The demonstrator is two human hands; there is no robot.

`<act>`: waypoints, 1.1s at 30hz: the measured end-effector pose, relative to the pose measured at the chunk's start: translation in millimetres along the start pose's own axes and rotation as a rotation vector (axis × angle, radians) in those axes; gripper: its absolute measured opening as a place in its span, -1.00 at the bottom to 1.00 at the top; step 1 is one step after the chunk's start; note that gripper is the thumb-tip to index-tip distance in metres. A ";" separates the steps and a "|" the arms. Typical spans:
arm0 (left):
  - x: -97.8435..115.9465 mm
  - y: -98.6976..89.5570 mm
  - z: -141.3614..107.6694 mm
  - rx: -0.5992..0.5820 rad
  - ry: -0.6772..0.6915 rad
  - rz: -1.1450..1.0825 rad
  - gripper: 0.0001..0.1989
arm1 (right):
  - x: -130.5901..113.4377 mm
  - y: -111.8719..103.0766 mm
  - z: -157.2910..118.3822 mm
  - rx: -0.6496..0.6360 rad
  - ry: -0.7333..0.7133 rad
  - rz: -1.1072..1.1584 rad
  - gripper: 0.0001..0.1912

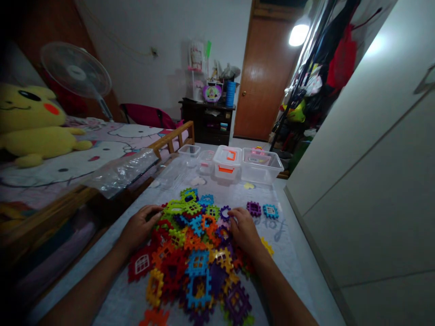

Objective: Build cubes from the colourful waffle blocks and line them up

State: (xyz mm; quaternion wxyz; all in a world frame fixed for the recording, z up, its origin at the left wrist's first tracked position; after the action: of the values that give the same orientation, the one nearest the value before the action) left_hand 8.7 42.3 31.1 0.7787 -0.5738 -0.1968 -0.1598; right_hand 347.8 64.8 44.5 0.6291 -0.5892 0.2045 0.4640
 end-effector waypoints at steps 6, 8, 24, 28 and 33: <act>-0.8 1.3 0.8 -0.001 -0.003 -0.003 -0.71 | 5.0 10.8 -1.3 -0.099 -0.050 -0.371 -0.65; -1.8 2.1 0.8 -0.004 -0.002 0.000 -0.71 | 4.0 13.3 -2.1 -0.145 -0.038 -0.396 -0.66; 1.7 1.0 -0.5 0.002 0.004 -0.032 -0.72 | -33.2 -5.7 -4.0 0.028 -0.152 -0.240 -0.72; -4.9 -7.6 0.2 0.172 -0.052 -0.111 -0.76 | -45.9 -1.7 -8.8 0.012 -0.241 -0.207 -0.78; 17.7 -50.7 -8.2 0.341 -0.043 -0.109 -0.80 | -24.9 1.5 -9.9 -0.027 -0.229 -0.292 -0.78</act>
State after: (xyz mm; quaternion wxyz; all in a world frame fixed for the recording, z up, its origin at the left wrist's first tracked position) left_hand 1.1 19.3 79.7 0.8505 -0.4253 -0.2686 -0.1538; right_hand 337.3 46.8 61.6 0.7010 -0.5643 0.0373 0.4344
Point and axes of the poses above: each hand's wrist, its own z-axis towards the middle knuckle, its own y-axis out of the palm, x = y × z, the point moved 5 cm from there along z, towards the middle knuckle, and after that the axes turned 15 degrees about z, right-handed, at the moved point
